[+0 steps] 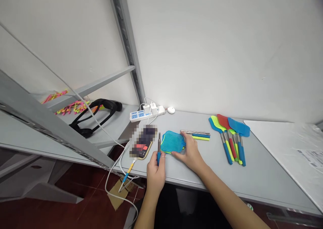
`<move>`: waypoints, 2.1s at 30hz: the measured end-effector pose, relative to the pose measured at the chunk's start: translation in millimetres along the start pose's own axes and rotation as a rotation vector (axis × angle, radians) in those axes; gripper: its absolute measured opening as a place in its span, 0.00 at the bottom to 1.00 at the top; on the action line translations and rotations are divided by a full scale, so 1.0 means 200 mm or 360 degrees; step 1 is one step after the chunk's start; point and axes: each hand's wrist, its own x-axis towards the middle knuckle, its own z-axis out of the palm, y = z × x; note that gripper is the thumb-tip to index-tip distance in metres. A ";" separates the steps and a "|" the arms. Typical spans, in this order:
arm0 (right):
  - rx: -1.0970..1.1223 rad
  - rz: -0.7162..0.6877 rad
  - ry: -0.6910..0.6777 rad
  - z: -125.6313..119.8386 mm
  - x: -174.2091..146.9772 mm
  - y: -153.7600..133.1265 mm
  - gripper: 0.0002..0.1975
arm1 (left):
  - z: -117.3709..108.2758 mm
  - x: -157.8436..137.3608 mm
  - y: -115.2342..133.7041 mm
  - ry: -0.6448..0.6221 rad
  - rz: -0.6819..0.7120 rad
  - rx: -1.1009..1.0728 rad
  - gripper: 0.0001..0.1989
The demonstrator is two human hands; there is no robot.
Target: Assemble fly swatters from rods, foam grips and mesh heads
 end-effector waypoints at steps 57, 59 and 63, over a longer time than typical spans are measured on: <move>0.2199 0.1084 0.0700 -0.31 -0.20 0.18 0.18 | 0.26 0.01 0.10 -0.0808 0.0425 0.0860 0.09; 0.2163 0.1041 0.0732 -0.31 -0.19 0.18 0.19 | 0.26 0.00 0.10 -0.0807 0.0428 0.0869 0.09; 0.2034 0.0971 0.0788 -0.30 -0.19 0.16 0.26 | 0.25 0.00 0.10 -0.0806 0.0414 0.0870 0.09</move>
